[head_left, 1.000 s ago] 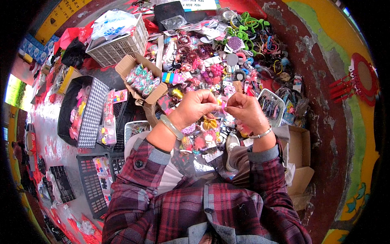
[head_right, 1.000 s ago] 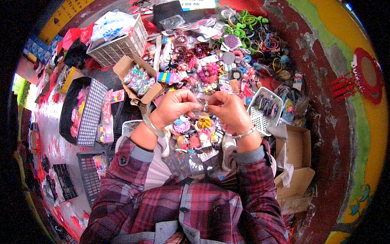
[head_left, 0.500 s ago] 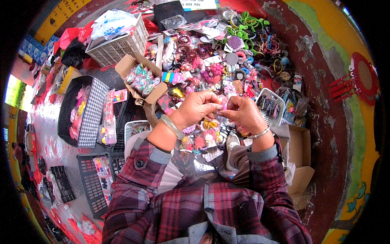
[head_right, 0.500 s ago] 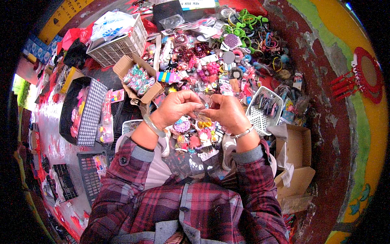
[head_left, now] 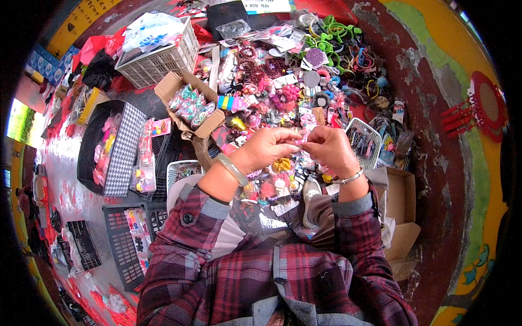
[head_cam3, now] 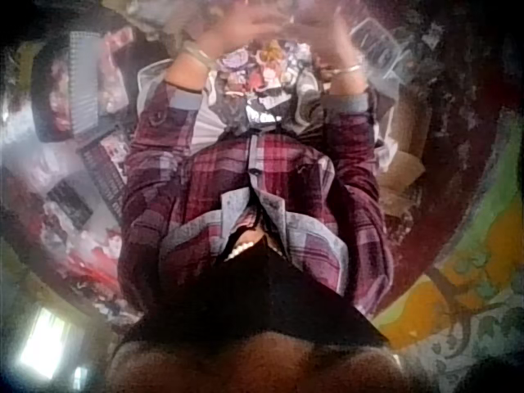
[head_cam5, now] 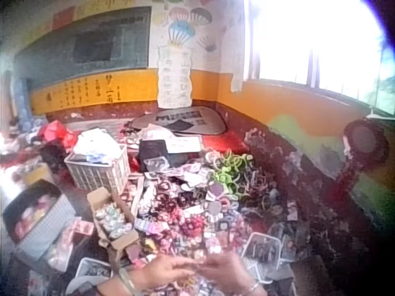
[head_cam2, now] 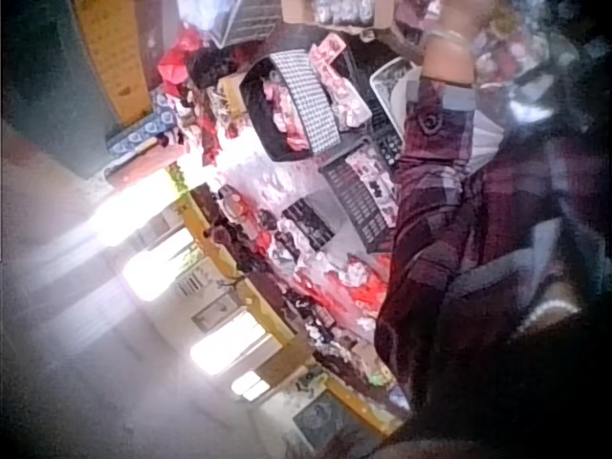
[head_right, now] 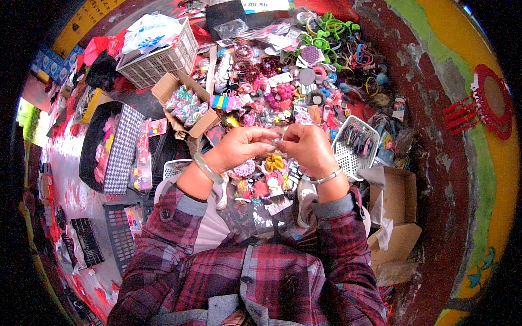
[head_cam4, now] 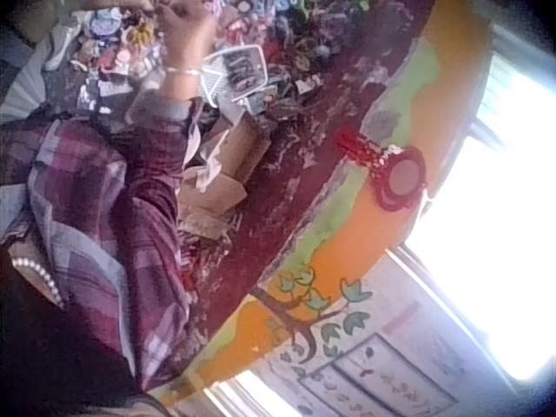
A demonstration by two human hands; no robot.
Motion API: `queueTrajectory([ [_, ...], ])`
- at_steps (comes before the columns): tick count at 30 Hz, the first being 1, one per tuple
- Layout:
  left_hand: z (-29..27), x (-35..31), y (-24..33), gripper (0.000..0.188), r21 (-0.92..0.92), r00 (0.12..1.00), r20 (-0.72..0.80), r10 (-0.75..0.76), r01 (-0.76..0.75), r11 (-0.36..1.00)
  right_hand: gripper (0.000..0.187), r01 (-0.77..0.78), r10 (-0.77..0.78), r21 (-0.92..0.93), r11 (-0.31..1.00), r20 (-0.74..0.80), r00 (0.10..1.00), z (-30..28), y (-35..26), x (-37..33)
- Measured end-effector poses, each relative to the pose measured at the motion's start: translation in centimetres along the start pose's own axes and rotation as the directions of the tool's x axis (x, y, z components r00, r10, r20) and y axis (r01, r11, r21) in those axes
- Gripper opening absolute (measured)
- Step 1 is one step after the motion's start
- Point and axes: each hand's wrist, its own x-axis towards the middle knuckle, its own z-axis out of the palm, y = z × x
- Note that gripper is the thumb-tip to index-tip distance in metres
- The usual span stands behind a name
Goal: The person sorts through a large pile of hair accessories, picking up items like hair clips and scrunchies. They place selected items into small plastic bags and organize them into baskets and boxes on the floor.
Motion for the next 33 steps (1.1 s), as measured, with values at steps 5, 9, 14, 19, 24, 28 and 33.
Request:
queueTrajectory([
  [5, 0.6, 0.1, -0.3, 0.034, -0.048, 0.997, -0.001, 0.08, -0.08, 0.996, 0.018, 0.169, -0.198, -0.345, 0.923, -0.049, 0.979, 0.1, -1.0, -0.6],
  [9, 0.6, 0.2, -0.7, 0.03, 0.018, 0.998, 0.018, 0.054, -0.054, 0.998, 0.021, 0.221, -0.239, -0.502, 0.836, 0.03, 0.971, -0.1, -1.6, -1.0],
  [14, 0.7, 0.0, -0.7, 0.027, 0.073, 0.999, 0.013, 0.048, -0.049, 0.996, 0.021, 0.159, -0.171, -0.493, 0.855, 0.021, 0.985, -0.4, -1.2, -1.1],
  [19, 1.1, -0.1, -1.0, 0.026, 0.361, 0.998, -0.051, 0.03, -0.01, 0.933, 0.015, 0.258, -0.329, -0.503, 0.825, -0.054, 0.943, 0.0, -1.5, -1.1],
  [24, 2.6, 0.0, -0.6, 0.026, 0.41, 0.94, -0.247, 0.236, -0.119, 0.904, 0.01, 0.364, -0.492, -0.521, 0.772, -0.127, 0.861, 1.7, -2.0, -1.3],
  [28, 2.4, 0.2, -1.0, 0.019, 0.641, 0.863, -0.235, 0.448, -0.209, 0.739, 0.009, 0.314, -0.445, -0.574, 0.756, -0.099, 0.89, 2.0, -2.0, -1.3],
  [33, 2.1, 0.4, -1.2, 0.019, 0.521, 0.892, -0.293, 0.344, -0.153, 0.84, 0.011, 0.277, -0.384, -0.535, 0.798, -0.096, 0.918, 1.5, -2.1, -1.3],
])
